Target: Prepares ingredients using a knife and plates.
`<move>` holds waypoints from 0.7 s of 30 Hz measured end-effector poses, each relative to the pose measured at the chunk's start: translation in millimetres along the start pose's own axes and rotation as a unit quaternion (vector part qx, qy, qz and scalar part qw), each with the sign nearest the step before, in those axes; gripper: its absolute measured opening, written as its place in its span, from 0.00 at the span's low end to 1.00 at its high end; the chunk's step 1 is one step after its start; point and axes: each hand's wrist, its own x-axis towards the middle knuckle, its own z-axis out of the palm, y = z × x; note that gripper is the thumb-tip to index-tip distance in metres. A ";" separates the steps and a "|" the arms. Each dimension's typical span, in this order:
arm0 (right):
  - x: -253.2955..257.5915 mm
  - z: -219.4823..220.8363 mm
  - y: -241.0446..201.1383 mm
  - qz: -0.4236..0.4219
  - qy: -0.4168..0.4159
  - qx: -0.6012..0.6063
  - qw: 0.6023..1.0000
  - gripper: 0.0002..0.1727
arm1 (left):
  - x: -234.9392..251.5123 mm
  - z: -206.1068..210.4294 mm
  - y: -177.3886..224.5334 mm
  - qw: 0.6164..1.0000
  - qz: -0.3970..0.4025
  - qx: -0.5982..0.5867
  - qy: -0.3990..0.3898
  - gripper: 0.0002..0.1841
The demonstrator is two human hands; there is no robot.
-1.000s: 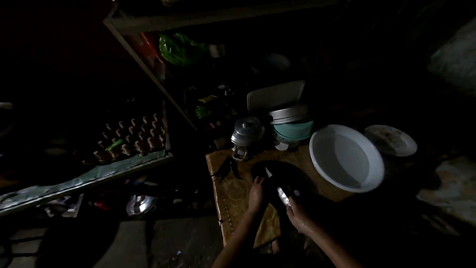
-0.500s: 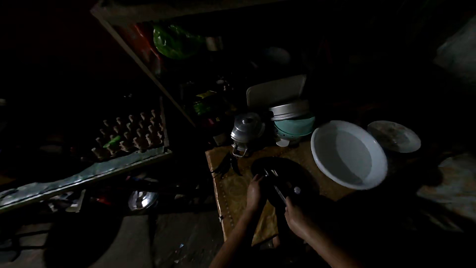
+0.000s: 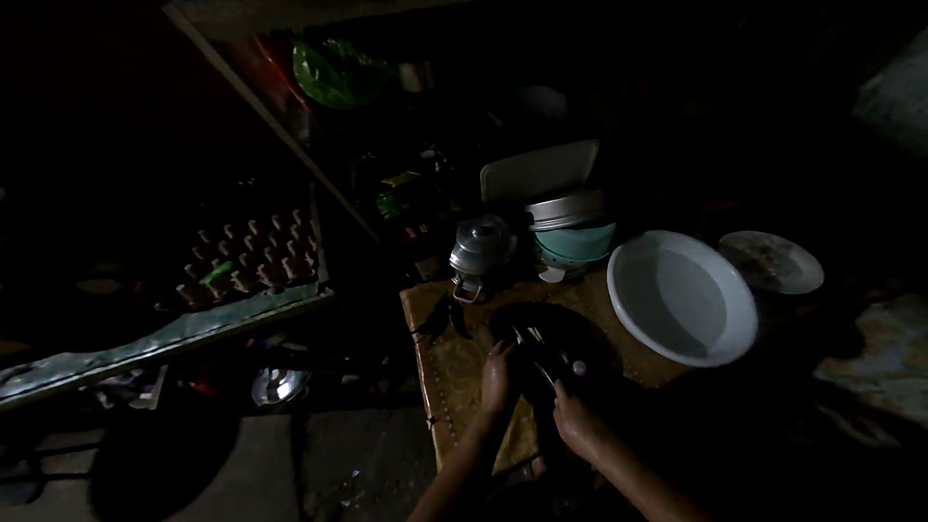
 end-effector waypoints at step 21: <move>4.3 1.8 -2.3 0.010 0.006 -0.022 1.000 0.25 | -9.5 4.2 -0.3 1.000 -0.016 0.025 -0.002 0.15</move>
